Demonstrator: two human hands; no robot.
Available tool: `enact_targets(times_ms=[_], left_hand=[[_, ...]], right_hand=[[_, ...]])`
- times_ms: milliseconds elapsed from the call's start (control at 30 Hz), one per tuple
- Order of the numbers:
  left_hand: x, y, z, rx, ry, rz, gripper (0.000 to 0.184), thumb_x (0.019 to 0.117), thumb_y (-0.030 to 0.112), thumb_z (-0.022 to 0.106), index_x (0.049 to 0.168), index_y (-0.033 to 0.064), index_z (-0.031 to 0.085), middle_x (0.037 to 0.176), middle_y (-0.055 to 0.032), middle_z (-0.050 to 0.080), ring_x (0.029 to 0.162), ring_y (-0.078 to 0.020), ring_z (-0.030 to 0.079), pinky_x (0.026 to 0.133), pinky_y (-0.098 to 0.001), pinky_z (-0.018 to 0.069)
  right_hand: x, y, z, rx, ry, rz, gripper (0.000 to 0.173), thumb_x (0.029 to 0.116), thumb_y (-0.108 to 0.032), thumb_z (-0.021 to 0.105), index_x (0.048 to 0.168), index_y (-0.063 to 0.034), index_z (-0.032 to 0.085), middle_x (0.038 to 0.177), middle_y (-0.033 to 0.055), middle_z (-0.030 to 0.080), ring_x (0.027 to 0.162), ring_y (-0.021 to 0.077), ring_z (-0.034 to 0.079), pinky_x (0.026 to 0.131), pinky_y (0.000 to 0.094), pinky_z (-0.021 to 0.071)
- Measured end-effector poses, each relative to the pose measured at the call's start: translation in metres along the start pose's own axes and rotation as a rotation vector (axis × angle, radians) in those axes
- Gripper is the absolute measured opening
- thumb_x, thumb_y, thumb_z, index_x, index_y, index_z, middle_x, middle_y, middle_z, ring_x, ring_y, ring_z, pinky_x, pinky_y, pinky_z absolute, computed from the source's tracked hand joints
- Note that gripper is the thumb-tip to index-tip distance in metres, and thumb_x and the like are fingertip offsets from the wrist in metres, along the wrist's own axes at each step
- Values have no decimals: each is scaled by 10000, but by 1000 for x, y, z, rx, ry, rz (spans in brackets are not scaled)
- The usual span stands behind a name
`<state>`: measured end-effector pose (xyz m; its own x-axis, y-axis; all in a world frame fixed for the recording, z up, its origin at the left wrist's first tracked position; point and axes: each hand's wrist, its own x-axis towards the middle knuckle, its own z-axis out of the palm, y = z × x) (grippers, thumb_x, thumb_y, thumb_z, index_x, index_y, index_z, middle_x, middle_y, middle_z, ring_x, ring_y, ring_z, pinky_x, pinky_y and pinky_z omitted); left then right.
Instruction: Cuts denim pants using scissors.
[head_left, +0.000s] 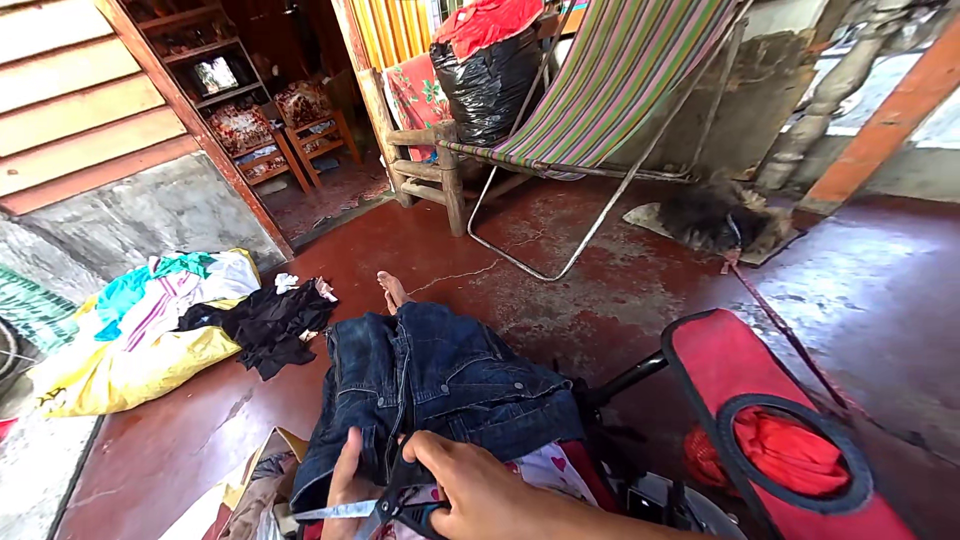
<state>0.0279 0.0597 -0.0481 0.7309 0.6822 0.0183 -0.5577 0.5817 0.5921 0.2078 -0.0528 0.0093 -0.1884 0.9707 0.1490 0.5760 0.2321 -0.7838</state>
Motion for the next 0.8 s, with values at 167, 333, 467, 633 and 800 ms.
enact_targets(times_ms=[167, 333, 467, 633, 800], left_hand=[[13, -5, 15, 50, 197, -176, 318, 905, 316, 754, 1046, 34, 713, 917, -148, 729, 846, -202, 731, 782, -384, 618], [26, -10, 15, 91, 228, -255, 243, 872, 272, 776, 965, 55, 717, 825, -116, 715, 758, -167, 719, 718, -339, 615], [31, -12, 24, 88, 329, -271, 176, 818, 161, 725, 931, 32, 684, 814, -148, 715, 746, -200, 727, 674, -369, 622], [32, -17, 27, 286, 334, -115, 221, 977, 147, 448, 944, 49, 644, 811, -113, 721, 745, -172, 725, 671, -343, 621], [32, -23, 16, 291, 410, -103, 203, 986, 124, 431, 963, 29, 609, 808, -122, 695, 734, -199, 705, 651, -383, 611]], right_hand=[[-3, 2, 9, -140, -50, -25, 500, 820, -35, 742, 1270, -54, 526, 1231, 191, 605, 881, 363, 690, 651, 538, 564], [-3, 1, 8, -155, -83, -4, 495, 832, -38, 734, 1277, -58, 517, 1232, 195, 601, 868, 361, 687, 658, 528, 563], [-4, 0, 5, -180, -122, -27, 484, 824, -39, 743, 1260, -49, 532, 1182, 194, 617, 870, 361, 684, 657, 537, 557], [-7, -12, -19, -272, -106, 15, 401, 833, -154, 754, 1191, -83, 589, 983, 146, 666, 819, 349, 677, 625, 549, 524], [-4, -6, -55, -41, -61, 291, 351, 859, -274, 784, 1127, -80, 668, 1007, 102, 732, 940, 261, 706, 819, 508, 560]])
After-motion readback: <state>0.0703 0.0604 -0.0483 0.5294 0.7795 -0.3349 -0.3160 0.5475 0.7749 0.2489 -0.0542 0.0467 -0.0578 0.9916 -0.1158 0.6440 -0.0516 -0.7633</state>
